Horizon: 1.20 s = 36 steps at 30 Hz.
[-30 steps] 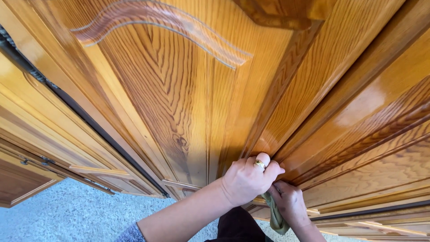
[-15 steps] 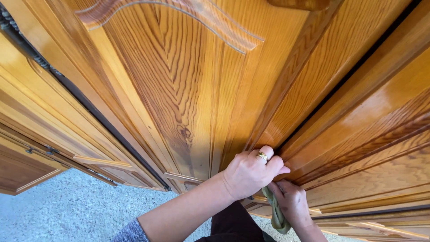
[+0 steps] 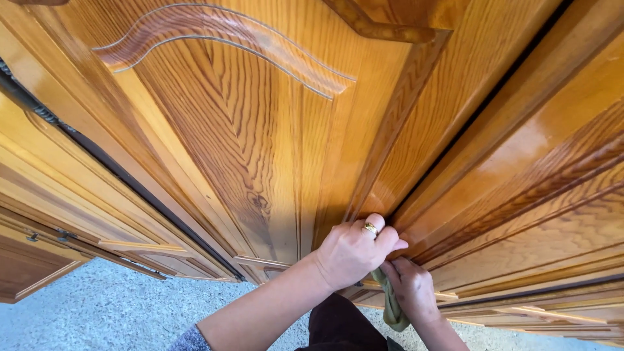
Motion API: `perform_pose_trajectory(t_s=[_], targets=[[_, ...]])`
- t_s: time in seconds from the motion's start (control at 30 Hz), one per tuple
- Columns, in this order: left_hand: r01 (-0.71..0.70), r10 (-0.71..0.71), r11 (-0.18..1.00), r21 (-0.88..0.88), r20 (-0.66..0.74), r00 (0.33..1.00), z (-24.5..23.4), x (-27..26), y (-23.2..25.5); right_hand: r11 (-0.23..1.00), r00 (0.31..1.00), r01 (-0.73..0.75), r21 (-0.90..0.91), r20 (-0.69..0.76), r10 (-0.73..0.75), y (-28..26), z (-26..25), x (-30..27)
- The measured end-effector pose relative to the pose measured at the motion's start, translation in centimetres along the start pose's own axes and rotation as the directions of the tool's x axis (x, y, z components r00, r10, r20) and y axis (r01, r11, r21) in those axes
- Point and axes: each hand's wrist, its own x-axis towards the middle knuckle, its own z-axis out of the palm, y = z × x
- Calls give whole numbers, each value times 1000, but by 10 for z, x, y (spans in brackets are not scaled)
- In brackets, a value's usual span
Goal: The person wipes down items in a cluttered garage with a green cloth, including a folded chair stack, cardboard boxes, and wooden cabinet doors. They move plastic bags and a pink cloth aside, reposition boxes, and wipe the floral table surface, shifting bags to clean underneath.
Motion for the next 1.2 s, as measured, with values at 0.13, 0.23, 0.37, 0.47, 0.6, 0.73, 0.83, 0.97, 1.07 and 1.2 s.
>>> perform_pose_trajectory(t_s=[0.13,0.23,0.37,0.47,0.6,0.73,0.83,0.97,1.07,1.2], targets=[[0,0,1000,-6,3,1000,0,-1,2,998,999,46,35,-11,-46,-14,-13,1],[15,-15,1000,5,11,1000,0,-2,2,999,1000,18,43,16,-19,-15,-14,2],[-8,8,1000,19,-10,1000,1,0,2,998,1000,10,66,12,-11,-11,-10,6],[-13,15,998,63,-32,999,3,0,3,999,1000,8,46,21,-9,-4,-6,8],[-13,16,997,71,-43,999,8,-1,1,998,999,43,37,-21,-42,3,2,10],[-5,6,1000,16,-38,999,3,0,1,996,998,67,59,-25,-66,-10,-8,6],[0,0,1000,-28,-23,1000,-2,1,0,991,994,94,92,-63,-89,-17,-13,3],[15,-15,998,-62,1,1000,-4,1,2,990,993,102,98,-60,-97,-29,-20,3],[22,-21,996,-82,11,1000,-1,0,4,985,989,133,105,-70,-126,-32,-24,4],[45,-42,998,40,-79,996,8,-1,12,995,987,103,-15,-123,-104,-20,-11,2]])
